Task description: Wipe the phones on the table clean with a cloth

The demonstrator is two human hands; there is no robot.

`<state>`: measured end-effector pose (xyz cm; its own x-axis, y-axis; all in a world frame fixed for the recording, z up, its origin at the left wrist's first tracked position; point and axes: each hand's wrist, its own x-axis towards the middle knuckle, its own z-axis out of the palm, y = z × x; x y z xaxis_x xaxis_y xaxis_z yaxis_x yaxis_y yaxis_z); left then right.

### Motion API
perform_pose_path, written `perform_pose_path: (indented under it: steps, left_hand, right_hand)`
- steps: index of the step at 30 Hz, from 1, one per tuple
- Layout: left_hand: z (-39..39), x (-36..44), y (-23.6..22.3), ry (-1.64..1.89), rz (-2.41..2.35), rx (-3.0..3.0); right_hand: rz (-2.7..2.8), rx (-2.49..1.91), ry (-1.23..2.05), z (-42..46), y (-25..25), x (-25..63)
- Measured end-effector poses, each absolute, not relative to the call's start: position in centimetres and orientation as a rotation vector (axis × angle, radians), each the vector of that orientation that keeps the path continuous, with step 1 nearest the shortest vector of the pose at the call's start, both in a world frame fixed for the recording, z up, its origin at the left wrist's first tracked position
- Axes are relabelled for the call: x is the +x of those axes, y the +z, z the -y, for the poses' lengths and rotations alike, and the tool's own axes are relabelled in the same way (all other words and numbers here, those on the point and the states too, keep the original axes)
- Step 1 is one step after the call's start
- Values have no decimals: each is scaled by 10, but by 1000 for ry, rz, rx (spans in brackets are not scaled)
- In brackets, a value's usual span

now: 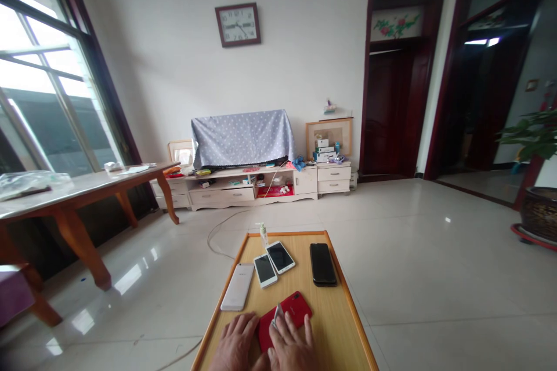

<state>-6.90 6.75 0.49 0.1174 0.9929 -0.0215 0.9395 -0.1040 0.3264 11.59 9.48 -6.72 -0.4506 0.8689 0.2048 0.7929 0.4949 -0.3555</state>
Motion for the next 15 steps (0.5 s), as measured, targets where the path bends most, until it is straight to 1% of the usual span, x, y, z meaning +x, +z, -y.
perform_pose_path:
  steps: [4,7,9,13,15]
  left_hand:
    - [-67,-68,5,289,-1922,2147]
    - [-67,-68,4,284,-1926,2148]
    - [-67,-69,3,305,-1925,2147]
    - [-67,-70,2,333,-1924,2131]
    - [-67,-69,2,329,-1925,2133]
  right_hand:
    - [2247,-1606,249,-107,-46,140]
    - [2188,-1730,253,-112,-35,143]
    - [2225,-1693,304,-108,-33,132]
    - [2391,-1452,495,-91,-36,110]
    - [2416,-1380,503,-88,-37,110]
